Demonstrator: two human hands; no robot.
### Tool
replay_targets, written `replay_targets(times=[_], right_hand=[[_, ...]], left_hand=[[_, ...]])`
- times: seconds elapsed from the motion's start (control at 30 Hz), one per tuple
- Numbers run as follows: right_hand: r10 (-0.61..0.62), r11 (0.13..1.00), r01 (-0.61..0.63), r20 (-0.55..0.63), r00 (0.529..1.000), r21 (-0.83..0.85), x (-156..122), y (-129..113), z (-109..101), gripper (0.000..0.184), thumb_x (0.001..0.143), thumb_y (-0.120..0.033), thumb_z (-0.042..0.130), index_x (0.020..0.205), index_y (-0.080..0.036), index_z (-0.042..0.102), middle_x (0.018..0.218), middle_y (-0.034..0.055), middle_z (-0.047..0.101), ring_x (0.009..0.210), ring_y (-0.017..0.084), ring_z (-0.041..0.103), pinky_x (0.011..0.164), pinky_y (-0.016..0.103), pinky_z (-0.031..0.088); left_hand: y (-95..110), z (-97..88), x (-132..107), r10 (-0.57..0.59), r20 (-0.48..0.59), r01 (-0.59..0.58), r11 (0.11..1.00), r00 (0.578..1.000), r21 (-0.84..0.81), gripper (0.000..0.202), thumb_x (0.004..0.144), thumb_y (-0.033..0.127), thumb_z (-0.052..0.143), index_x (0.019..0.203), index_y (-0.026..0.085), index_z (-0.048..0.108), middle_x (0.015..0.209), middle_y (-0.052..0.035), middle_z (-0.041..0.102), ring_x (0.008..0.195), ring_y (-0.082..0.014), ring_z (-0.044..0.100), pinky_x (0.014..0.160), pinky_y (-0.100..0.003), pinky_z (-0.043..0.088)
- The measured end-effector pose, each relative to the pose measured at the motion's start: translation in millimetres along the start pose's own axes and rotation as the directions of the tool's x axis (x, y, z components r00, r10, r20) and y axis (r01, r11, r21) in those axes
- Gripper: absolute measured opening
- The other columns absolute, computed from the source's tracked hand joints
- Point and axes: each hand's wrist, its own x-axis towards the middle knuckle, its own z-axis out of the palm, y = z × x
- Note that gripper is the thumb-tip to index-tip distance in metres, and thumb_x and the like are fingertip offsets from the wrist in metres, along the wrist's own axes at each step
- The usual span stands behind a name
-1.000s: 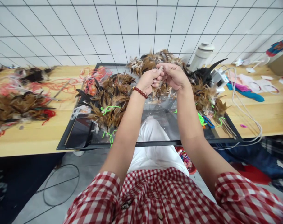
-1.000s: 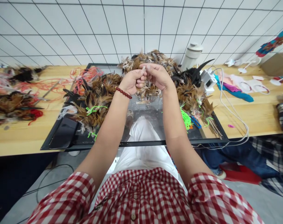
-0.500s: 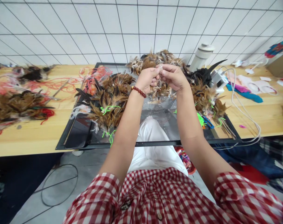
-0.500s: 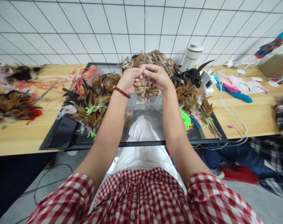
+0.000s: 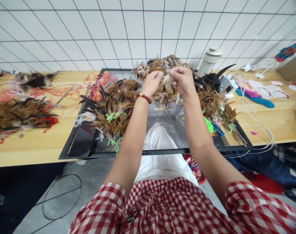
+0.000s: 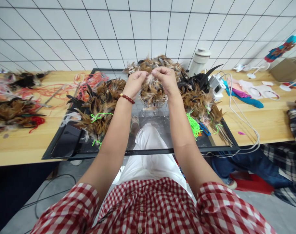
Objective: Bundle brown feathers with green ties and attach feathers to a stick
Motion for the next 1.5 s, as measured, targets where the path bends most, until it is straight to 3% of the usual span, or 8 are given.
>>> replay_targets(times=[0.1, 0.37, 0.57, 0.8, 0.97, 1.17, 1.37, 1.5], right_hand=[[0.005, 0.999, -0.006, -0.027, 1.0, -0.048, -1, -3, 3, 0.033, 0.083, -0.049, 0.082, 0.075, -0.02, 0.068, 0.073, -0.0002, 0.061, 0.079, 0.014, 0.065, 0.069, 0.025, 0.054], [0.072, 0.99, -0.071, 0.004, 0.997, -0.119, -11, -13, 17, 0.04, 0.089, -0.062, 0.072, 0.091, -0.023, 0.072, 0.082, 0.0023, 0.065, 0.082, 0.017, 0.069, 0.065, 0.027, 0.056], [0.058, 0.994, -0.048, 0.112, 0.992, -0.098, -11, -13, 16, 0.058, 0.091, -0.075, 0.062, 0.119, -0.026, 0.074, 0.097, 0.0027, 0.068, 0.092, 0.017, 0.07, 0.071, 0.026, 0.058], [0.04, 0.987, -0.021, 0.115, 0.993, -0.161, -11, -15, 13, 0.052, 0.09, -0.072, 0.065, 0.11, -0.025, 0.078, 0.093, 0.0037, 0.069, 0.092, 0.019, 0.068, 0.073, 0.03, 0.056], [0.022, 0.943, 0.024, 0.134, 0.991, -0.332, -6, -13, -17, 0.028, 0.08, -0.046, 0.082, 0.09, -0.02, 0.08, 0.084, 0.004, 0.073, 0.086, 0.02, 0.068, 0.08, 0.033, 0.055], [0.285, 0.75, 0.018, 0.347, 0.894, -0.661, -9, -15, -27, 0.008, 0.065, -0.015, 0.084, 0.071, -0.018, 0.081, 0.066, 0.0009, 0.073, 0.067, 0.016, 0.064, 0.074, 0.03, 0.051], [0.52, 0.683, 0.07, 0.551, 0.652, -0.727, -19, -19, 23, 0.016, 0.057, -0.01, 0.089, 0.063, -0.02, 0.079, 0.061, -0.0007, 0.071, 0.059, 0.014, 0.061, 0.062, 0.027, 0.045], [0.602, 0.424, 0.216, 0.452, 0.658, -0.879, -34, -16, 57, 0.025, 0.054, -0.001, 0.085, 0.051, -0.02, 0.069, 0.054, 0.0042, 0.064, 0.063, 0.021, 0.064, 0.065, 0.033, 0.047]], left_hand=[[2, -0.2, 1, -0.097, 0.014, 0.098, 0.988, 0.995, -0.123, 0.025, 0.092, 0.04, 0.074, 0.082, 0.017, 0.071, 0.078, -0.0035, 0.072, 0.091, -0.0171, 0.07, 0.081, -0.025, 0.054], [24, 15.0, -16, -0.389, 0.154, 0.418, 0.825, 0.908, -0.38, 0.03, 0.099, 0.031, 0.066, 0.074, 0.017, 0.057, 0.057, 0.0049, 0.047, 0.047, -0.0041, 0.044, 0.049, -0.016, 0.035], [35, 12.3, -17, -0.437, 0.169, 0.464, 0.769, 0.884, -0.439, 0.027, 0.105, 0.033, 0.055, 0.083, 0.018, 0.054, 0.061, 0.0071, 0.04, 0.04, 0.0008, 0.028, 0.042, -0.012, 0.015], [34, 13.8, -18, -0.474, 0.116, 0.465, 0.735, 0.873, -0.493, 0.03, 0.102, 0.038, 0.062, 0.081, 0.019, 0.051, 0.058, 0.0078, 0.038, 0.039, 0.0005, 0.025, 0.041, -0.013, 0.013], [5, 10.3, -35, -0.538, -0.019, 0.444, 0.715, 0.843, -0.54, 0.036, 0.101, 0.044, 0.062, 0.079, 0.019, 0.048, 0.057, 0.0084, 0.038, 0.038, -0.0001, 0.023, 0.039, -0.014, 0.015], [-22, -2.2, -53, -0.57, -0.13, 0.397, 0.701, 0.811, -0.593, 0.033, 0.107, 0.033, 0.05, 0.078, 0.019, 0.046, 0.058, 0.0093, 0.038, 0.037, -0.0003, 0.024, 0.038, -0.012, 0.017], [-22, -9.0, -51, -0.546, -0.16, 0.329, 0.685, 0.822, -0.65, 0.033, 0.105, 0.036, 0.056, 0.078, 0.02, 0.046, 0.057, 0.0097, 0.038, 0.038, -0.0006, 0.023, 0.037, -0.012, 0.017], [-19, -10.7, -50, -0.552, -0.195, 0.327, 0.703, 0.811, -0.631, 0.037, 0.103, 0.044, 0.06, 0.077, 0.02, 0.046, 0.057, 0.0097, 0.037, 0.038, -0.0006, 0.022, 0.037, -0.012, 0.016]])
